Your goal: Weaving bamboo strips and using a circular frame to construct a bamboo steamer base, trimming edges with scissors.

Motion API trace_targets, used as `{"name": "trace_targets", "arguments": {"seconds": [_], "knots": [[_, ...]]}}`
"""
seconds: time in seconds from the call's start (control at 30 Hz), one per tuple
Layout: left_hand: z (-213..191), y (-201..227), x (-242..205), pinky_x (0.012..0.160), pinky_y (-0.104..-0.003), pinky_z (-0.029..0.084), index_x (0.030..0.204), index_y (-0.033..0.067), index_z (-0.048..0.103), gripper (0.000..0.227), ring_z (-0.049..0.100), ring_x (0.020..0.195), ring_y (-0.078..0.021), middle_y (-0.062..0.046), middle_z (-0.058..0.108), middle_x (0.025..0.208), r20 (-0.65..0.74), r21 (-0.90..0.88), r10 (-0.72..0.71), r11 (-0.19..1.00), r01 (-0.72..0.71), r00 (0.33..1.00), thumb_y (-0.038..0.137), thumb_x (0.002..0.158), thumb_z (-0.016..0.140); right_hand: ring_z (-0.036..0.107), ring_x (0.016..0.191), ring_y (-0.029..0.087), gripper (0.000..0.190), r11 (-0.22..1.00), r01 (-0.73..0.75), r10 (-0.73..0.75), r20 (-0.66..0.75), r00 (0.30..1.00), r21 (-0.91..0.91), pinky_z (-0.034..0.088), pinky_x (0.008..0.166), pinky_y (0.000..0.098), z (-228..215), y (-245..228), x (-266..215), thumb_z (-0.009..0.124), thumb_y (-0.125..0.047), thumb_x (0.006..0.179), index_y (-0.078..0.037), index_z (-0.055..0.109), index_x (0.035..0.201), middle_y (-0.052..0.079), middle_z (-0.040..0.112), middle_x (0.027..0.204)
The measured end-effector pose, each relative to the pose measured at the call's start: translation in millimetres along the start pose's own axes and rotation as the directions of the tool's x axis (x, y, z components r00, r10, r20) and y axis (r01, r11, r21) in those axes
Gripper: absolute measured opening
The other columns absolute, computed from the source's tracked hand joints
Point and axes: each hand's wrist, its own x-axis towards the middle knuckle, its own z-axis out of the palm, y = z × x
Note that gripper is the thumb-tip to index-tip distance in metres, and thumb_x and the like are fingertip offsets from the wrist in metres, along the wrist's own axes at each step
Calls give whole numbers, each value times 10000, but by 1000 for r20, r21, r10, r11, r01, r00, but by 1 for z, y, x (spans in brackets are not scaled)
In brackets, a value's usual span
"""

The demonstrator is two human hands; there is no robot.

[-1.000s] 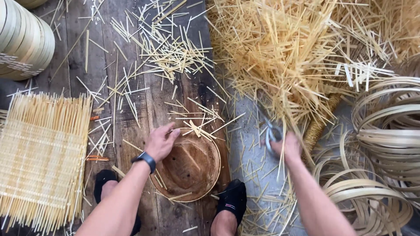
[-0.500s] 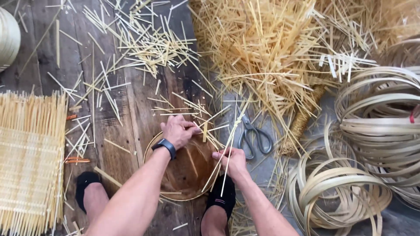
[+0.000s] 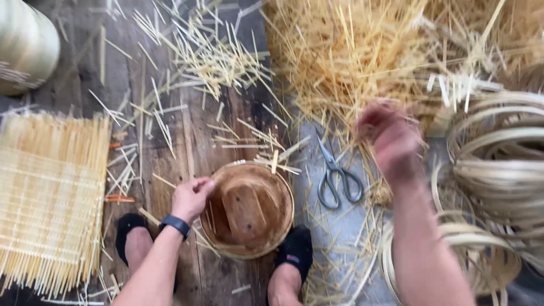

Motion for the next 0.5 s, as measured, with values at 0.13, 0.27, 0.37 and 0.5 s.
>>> {"name": "trace_targets", "arguments": {"seconds": [0.13, 0.27, 0.37, 0.5], "knots": [[14, -37, 35, 812, -302, 564, 1100, 78, 794, 362, 712, 864, -142, -64, 804, 951, 136, -362, 23, 932, 28, 990, 257, 791, 852, 698, 823, 159, 401, 325, -677, 593, -415, 690, -660, 584, 758, 321, -12, 133, -87, 783, -287, 894, -62, 707, 1217, 125, 775, 1001], [10, -22, 19, 765, -331, 561, 1052, 62, 827, 336, 695, 816, -166, -67, 810, 934, 281, -449, -102, 865, 224, 954, 217, 757, 872, 725, 844, 157, 455, 212, -740, 631, -488, 602, -639, 589, 772, 312, 11, 178, -168, 779, -280, 880, 12, 698, 1219, 138, 806, 1008], [-4, -1, 11, 857, -314, 553, 1015, 91, 824, 325, 724, 866, -159, -82, 798, 963, 120, -202, -170, 960, 191, 978, 222, 736, 928, 711, 793, 173, 396, 215, -752, 540, -566, 623, -623, 577, 738, 325, 17, 180, -158, 771, -242, 881, 40, 769, 1158, 164, 819, 960], [-18, -3, -1, 894, -335, 562, 1041, 63, 824, 336, 737, 894, -182, -94, 811, 1008, 161, -309, -142, 933, 186, 977, 200, 744, 900, 715, 770, 162, 371, 420, -816, 627, -523, 577, -397, 595, 713, 334, 38, 144, -139, 757, -213, 879, 42, 755, 1150, 122, 801, 945]]}}
